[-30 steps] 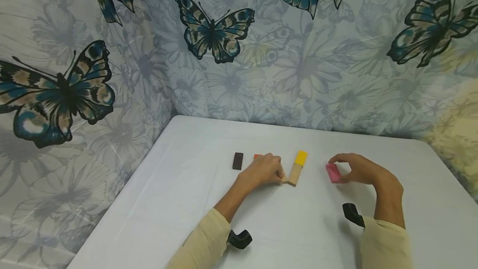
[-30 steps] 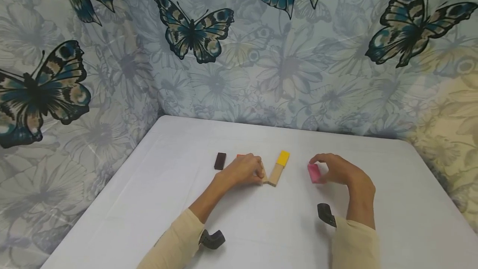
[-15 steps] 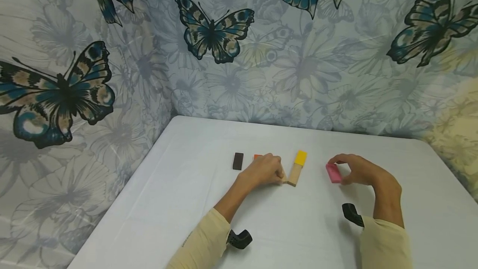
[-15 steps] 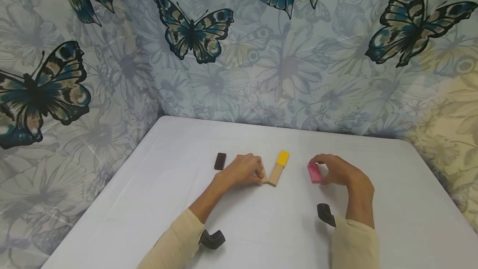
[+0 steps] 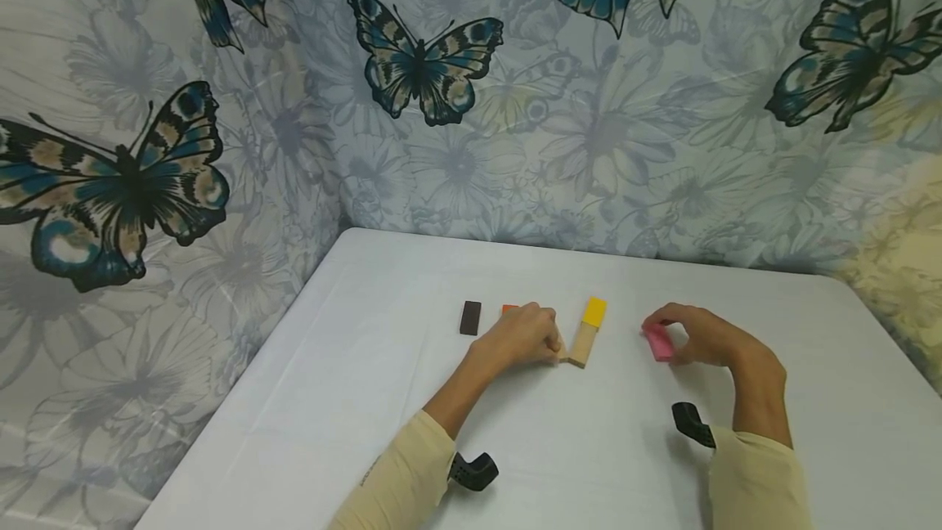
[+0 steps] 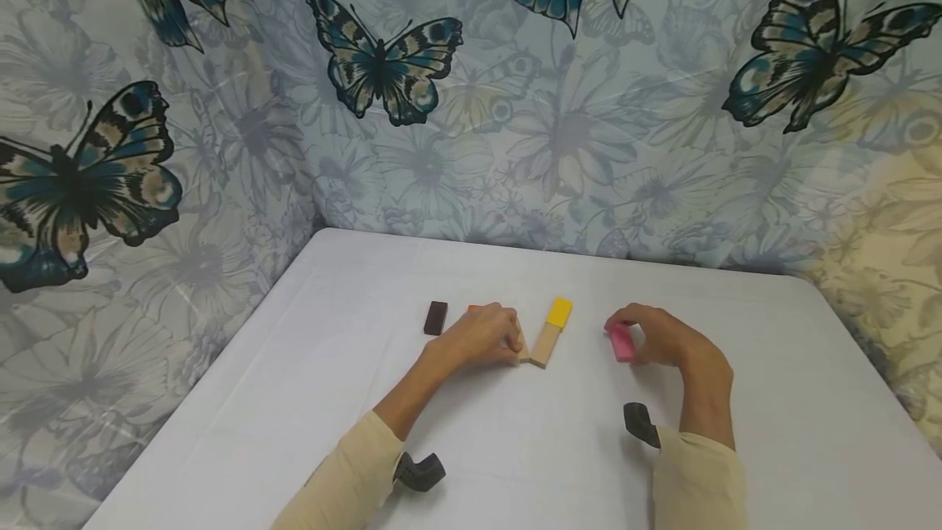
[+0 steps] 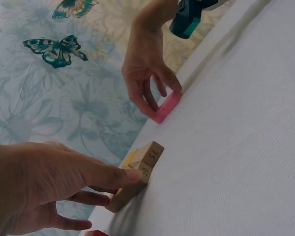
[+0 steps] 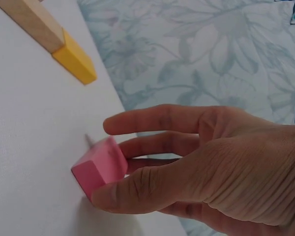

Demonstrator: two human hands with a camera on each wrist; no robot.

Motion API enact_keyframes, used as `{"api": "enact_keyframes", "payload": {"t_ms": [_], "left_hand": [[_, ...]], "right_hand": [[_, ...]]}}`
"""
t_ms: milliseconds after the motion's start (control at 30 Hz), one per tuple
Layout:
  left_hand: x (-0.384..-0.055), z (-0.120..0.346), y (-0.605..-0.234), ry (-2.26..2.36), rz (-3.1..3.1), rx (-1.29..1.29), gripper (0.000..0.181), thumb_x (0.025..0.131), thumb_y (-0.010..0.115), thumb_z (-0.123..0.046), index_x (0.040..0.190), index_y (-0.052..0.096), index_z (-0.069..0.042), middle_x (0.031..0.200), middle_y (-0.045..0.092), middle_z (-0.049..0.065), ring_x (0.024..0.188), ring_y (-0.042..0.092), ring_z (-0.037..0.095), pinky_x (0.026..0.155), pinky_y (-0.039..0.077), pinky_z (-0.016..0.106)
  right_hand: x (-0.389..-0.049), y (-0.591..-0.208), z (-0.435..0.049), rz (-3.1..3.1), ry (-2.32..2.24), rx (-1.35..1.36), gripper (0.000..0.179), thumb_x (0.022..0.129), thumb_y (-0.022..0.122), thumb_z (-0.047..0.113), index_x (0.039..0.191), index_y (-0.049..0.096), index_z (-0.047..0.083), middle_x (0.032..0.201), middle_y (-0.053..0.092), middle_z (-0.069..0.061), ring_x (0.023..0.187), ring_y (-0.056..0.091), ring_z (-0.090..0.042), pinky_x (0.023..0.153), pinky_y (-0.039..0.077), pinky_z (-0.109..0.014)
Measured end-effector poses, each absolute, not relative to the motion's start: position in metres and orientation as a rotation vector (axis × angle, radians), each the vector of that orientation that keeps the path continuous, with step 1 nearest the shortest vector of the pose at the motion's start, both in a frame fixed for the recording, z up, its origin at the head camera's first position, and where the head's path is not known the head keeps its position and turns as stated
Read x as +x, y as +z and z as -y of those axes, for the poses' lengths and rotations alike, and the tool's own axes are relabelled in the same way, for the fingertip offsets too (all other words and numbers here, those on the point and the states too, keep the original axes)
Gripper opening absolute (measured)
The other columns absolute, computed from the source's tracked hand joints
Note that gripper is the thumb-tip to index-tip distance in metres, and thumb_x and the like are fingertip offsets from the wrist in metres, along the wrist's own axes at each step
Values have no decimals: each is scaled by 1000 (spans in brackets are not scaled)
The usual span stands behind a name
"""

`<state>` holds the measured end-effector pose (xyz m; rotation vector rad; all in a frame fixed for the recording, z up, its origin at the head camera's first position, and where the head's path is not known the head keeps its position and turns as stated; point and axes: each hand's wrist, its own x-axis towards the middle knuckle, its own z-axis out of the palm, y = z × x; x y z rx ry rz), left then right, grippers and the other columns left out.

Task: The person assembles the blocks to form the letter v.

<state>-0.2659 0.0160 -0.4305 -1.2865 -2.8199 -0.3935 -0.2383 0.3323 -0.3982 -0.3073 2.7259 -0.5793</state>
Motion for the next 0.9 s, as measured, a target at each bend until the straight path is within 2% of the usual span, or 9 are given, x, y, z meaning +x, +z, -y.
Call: {"api": "enact_keyframes", "payload": {"t_ms": [267,900], "left_hand": [[-265,-16,-429,-388,2824,-1285,21,84,88,-30,103,86,-21,94,72,-7,83,62,4,66,43,9],[-264,-17,-429,-391,2837,-1268,20,84,88,-30,103,85,-22,96,72,-8,86,64,5,67,44,10]], "right_hand": [[-240,-399,-333,-2706,-574,-294,53,79,88,6,128,69,9,138,60,-26,128,49,-52,101,51,-68],[-241,-398,-332,-2707,-573,-306,46,77,89,7,120,72,8,127,65,-19,116,55,-41,97,57,-60]]}}
